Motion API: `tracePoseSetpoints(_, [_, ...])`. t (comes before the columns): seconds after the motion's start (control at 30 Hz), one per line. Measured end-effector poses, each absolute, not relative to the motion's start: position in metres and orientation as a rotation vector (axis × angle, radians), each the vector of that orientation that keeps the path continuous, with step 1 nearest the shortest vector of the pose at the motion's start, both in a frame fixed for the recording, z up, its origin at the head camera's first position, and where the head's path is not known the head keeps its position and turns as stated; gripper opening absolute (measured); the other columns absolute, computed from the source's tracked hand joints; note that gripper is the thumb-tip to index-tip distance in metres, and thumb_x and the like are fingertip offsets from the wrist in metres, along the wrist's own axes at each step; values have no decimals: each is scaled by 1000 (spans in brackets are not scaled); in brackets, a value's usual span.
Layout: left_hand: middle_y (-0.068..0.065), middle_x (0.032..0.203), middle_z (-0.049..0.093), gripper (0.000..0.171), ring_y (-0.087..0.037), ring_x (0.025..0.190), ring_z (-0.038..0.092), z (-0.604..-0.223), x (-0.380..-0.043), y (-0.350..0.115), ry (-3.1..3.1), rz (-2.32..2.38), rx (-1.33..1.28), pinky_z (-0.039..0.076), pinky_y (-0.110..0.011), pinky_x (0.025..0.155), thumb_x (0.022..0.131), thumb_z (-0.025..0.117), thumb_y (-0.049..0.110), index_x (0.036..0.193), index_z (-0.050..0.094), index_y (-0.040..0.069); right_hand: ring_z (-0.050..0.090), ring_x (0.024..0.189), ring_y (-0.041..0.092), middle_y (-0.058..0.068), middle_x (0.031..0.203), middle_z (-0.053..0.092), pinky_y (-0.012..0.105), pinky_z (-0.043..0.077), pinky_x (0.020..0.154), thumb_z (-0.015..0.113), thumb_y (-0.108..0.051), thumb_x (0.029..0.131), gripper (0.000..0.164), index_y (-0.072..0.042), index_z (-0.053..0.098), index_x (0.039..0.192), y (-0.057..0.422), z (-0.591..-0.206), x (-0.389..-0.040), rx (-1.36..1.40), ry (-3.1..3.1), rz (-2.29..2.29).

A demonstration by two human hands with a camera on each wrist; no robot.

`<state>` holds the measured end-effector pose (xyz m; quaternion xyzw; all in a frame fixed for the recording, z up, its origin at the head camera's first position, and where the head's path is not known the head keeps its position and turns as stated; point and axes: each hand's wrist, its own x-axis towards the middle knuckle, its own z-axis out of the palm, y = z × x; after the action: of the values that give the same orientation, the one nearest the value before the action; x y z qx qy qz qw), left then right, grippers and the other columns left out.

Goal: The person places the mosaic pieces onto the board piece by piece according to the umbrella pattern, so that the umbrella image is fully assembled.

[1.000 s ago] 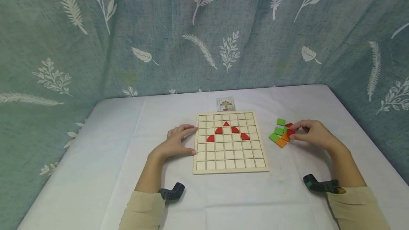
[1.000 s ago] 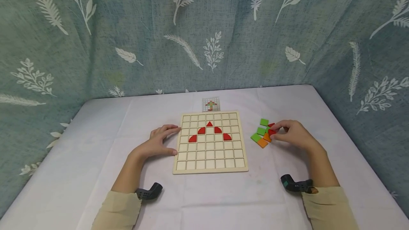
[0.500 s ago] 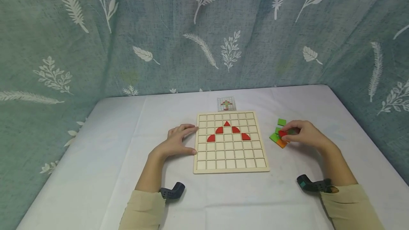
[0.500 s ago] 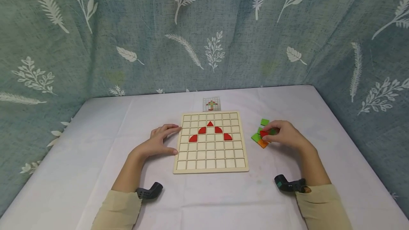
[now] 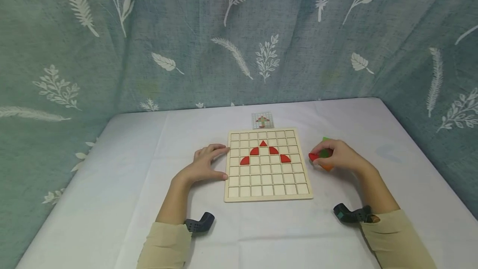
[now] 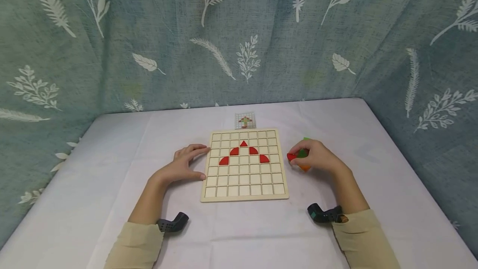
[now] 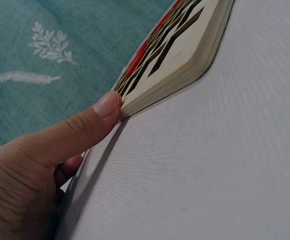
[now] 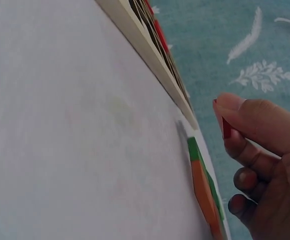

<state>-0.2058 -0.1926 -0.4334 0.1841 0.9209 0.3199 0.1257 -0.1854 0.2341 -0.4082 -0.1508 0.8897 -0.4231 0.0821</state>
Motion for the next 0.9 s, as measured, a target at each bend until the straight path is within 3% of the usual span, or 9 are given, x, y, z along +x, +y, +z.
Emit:
tracePoseSetpoints(0.27, [1,146,34,91,-28,137,18,-434,-207,-193,2679,925,553,15,-56,108,64,82,48,143,43,26,42,74,17,6,93,65,24,39,60,79,-20,76,25,-10,72,98,219,-410,-190,-500,2634,-1230])
tracePoseSetpoints(0.9, [-3,145,36,89,-30,137,21,-434,-207,-194,2686,934,580,12,-55,108,64,83,45,142,45,24,50,92,20,4,101,66,33,42,82,79,-19,76,23,-10,72,96,183,-410,-192,-712,2575,-1271])
